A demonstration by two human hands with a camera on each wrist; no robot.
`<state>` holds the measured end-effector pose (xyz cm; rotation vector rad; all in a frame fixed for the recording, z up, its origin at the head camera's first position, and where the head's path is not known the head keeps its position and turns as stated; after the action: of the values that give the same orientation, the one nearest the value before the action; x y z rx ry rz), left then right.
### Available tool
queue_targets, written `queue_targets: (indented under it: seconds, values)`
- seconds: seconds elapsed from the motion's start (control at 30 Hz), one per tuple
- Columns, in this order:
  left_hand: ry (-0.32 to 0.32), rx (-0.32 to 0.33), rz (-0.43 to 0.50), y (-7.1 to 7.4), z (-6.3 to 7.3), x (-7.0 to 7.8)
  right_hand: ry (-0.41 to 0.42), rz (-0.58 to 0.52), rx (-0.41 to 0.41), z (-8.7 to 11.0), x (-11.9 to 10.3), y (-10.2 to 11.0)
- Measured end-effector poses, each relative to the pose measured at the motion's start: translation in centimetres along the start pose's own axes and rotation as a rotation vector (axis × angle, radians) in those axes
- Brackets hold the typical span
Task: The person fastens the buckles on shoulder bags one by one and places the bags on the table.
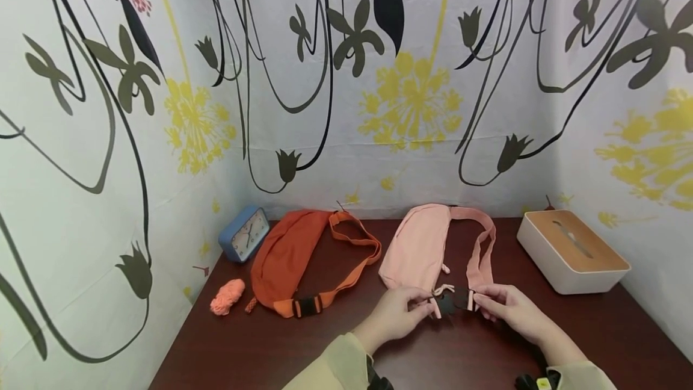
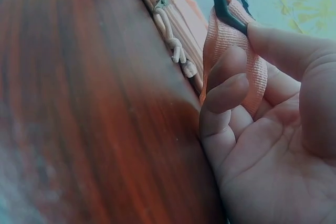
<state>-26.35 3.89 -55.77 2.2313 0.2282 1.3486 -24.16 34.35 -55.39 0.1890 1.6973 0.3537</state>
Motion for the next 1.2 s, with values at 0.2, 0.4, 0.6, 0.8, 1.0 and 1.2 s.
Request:
queue_targets:
  seconds: [0.2,0.4,0.6,0.8,1.0,1.2]
  values:
    - [0.018,0.011,0.005,0.11,-0.03,0.22,0.045,0.023,-0.007,0.04,-0.35,-0.13]
    - [0.035,0.021,0.017,0.23,-0.01,0.28,-0.006,0.039,0.023,-0.08,-0.25,0.09]
    - [0.045,0.021,0.034,0.23,0.05,0.13,-0.003,0.026,0.024,-0.15,0.11,0.17]
    - [0.026,0.028,0.021,0.19,0.02,0.17,0.002,0.045,0.004,-0.1,-0.11,-0.06]
    - [0.024,0.021,0.012,0.16,0.1,0.11,0.031,0.084,-0.027,-0.11,-0.24,-0.38]
    - [0.007,0.011,-0.01,0.1,0.15,0.18,0.04,0.087,-0.04,-0.01,-0.35,-0.61]
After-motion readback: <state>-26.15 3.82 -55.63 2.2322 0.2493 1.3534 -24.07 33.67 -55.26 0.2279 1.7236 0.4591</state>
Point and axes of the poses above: each hand's wrist, its own z-axis away from the middle knuckle, its own y-axis out of the back of the hand, x = y × z, the point moved 1 cm from there along -z, towards the middle knuckle, and after that the axes turned 15 degrees about x, right-handed, at the moved point
